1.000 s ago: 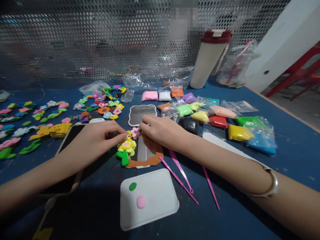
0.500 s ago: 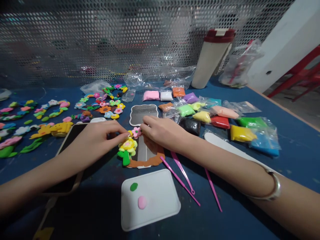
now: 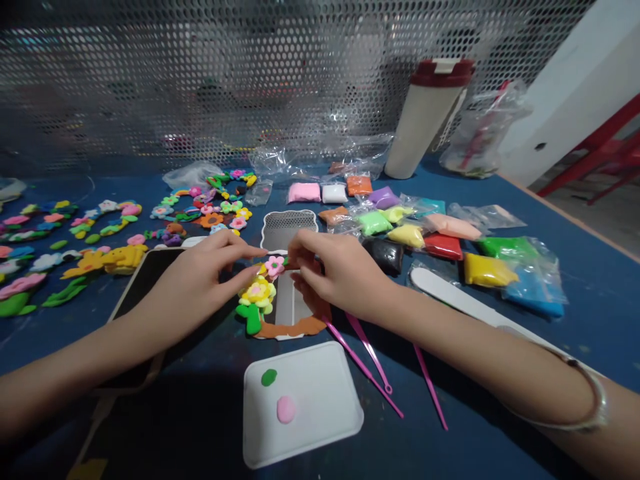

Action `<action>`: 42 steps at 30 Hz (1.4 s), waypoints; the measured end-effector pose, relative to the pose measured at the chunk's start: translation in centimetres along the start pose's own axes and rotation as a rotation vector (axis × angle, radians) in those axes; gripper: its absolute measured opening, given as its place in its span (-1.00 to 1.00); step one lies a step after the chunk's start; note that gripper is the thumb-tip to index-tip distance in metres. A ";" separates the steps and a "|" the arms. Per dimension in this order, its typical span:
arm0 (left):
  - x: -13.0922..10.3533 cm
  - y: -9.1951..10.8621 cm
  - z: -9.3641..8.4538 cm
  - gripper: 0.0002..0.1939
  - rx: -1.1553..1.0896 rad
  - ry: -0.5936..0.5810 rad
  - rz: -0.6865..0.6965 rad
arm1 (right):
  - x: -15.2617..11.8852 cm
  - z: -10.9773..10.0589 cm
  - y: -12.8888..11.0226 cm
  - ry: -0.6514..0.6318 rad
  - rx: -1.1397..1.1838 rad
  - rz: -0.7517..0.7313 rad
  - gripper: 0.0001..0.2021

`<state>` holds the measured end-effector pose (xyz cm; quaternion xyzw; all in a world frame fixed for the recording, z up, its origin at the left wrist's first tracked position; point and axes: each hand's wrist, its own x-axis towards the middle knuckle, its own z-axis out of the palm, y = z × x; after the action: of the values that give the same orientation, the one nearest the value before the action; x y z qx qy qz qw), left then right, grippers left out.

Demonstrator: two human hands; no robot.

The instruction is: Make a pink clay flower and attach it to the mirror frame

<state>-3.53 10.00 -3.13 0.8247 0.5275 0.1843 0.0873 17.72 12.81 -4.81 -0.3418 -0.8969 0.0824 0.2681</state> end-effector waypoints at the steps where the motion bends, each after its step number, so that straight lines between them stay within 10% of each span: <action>1: 0.0 -0.1 0.1 -0.75 0.018 0.007 0.020 | -0.2 0.1 -0.1 0.002 0.026 0.016 -0.87; 33: 0.2 -0.9 1.4 -0.74 -0.047 -0.025 0.099 | -0.4 0.9 -0.9 0.067 0.435 0.300 -0.86; 42: 0.0 0.1 -0.9 -0.77 -0.102 0.073 0.026 | 1.0 -7.6 -3.1 0.603 0.425 0.150 -0.81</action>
<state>-3.77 9.92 -2.25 0.8186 0.5096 0.2420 0.1076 19.39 10.87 3.10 -0.3520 -0.7130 0.1818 0.5785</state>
